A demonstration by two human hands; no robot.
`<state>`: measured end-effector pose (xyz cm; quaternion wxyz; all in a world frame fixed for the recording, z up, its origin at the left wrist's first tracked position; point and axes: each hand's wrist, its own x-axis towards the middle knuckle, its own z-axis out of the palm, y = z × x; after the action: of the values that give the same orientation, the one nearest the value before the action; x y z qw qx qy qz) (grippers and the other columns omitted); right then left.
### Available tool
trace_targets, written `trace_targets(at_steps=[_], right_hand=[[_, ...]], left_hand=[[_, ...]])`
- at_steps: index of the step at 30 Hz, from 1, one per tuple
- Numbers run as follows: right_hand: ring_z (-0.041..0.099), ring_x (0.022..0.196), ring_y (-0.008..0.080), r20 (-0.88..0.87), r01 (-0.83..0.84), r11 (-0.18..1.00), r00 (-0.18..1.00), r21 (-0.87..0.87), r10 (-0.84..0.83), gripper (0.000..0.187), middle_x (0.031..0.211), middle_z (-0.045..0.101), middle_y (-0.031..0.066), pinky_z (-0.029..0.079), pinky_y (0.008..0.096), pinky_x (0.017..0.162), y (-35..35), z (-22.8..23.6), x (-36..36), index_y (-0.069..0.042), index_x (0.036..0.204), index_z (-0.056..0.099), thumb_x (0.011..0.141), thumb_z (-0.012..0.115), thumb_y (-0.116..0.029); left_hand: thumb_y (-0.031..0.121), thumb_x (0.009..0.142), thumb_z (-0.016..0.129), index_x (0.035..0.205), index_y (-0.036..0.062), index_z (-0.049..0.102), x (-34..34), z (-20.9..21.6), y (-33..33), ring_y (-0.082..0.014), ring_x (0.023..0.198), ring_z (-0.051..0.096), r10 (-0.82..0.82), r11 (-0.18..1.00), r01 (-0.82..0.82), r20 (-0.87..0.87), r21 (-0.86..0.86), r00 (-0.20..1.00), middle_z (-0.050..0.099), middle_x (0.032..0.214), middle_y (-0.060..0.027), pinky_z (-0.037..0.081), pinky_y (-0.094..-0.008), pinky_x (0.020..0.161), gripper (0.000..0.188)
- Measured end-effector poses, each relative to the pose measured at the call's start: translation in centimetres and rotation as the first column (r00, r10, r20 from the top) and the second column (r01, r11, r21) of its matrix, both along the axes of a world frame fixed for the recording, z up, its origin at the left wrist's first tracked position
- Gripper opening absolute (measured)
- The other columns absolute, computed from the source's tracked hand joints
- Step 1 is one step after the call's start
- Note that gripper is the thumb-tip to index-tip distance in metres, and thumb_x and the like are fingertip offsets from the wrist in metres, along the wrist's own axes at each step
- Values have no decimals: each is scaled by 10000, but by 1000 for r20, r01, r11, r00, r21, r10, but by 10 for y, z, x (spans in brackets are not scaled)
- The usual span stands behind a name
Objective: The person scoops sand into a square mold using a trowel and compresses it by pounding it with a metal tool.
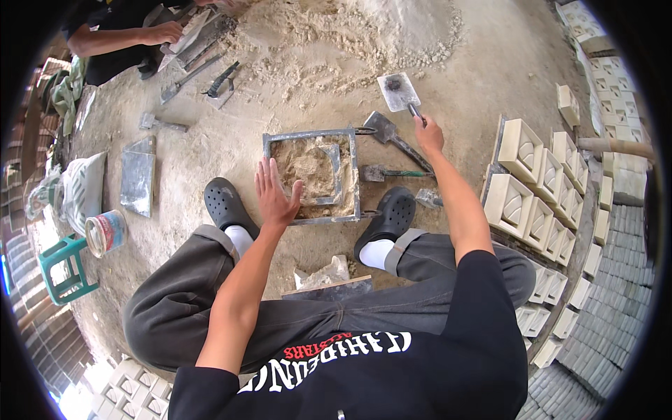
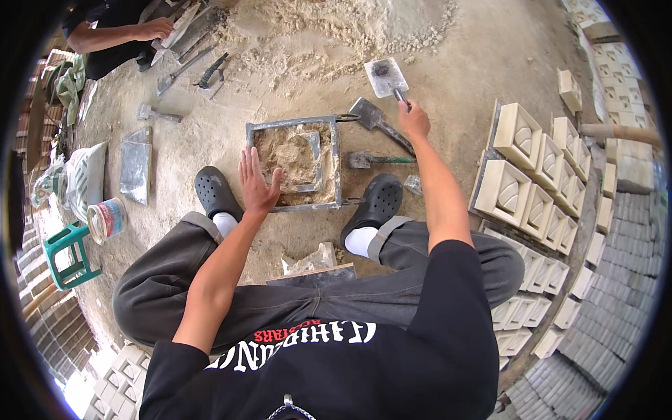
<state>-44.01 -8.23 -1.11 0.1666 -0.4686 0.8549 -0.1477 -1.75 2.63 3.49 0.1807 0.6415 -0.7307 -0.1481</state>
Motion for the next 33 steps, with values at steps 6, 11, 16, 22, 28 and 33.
trace_targets(at_steps=[6,11,16,22,28,33], right_hand=[[634,1023,350,5,2,988,1000,152,-2,410,1033,694,141,472,467,877,7,-35,-30,-139,1191,613,936,523,-447],[572,1100,324,-316,-115,991,940,67,130,367,1092,663,117,424,472,914,30,-32,-16,-106,1160,615,893,554,-350],[570,1069,294,-186,-508,706,731,493,656,332,1057,653,130,408,453,907,69,10,20,-81,1078,644,804,583,-258],[577,1075,271,-169,-640,453,455,621,874,310,1010,672,116,387,431,936,97,-5,10,-93,1068,647,834,602,-291],[653,918,302,-196,-695,443,408,566,892,368,931,678,118,471,461,816,106,17,2,-55,1084,585,877,635,-354],[684,923,344,-74,-646,453,525,615,848,364,968,705,160,542,472,740,91,85,44,-58,1071,612,898,613,-379]], left_hand=[[464,896,584,1470,-43,259,-2,1,-4,-386,1443,194,-11,1000,10,-38,-15,999,226,1547,-237,177,-465,1171,832],[480,890,588,1469,-39,267,-5,3,-4,-386,1441,199,-9,1000,9,-20,7,1000,225,1548,-232,190,-464,1166,841],[502,890,580,1476,-8,274,-5,2,-1,-373,1444,196,5,1000,-5,-7,22,1000,226,1552,-217,193,-452,1168,835],[507,890,570,1484,16,266,-2,4,-2,-348,1451,193,15,1000,-15,1,13,1000,226,1556,-207,164,-455,1179,828],[550,906,515,1483,39,281,-28,12,-5,-306,1463,177,-111,992,118,134,-48,985,233,1568,-159,80,-472,1193,805],[559,936,450,1480,81,321,-102,19,-10,-261,1471,171,-657,741,669,144,-57,740,220,1584,-111,77,-451,1201,736]])
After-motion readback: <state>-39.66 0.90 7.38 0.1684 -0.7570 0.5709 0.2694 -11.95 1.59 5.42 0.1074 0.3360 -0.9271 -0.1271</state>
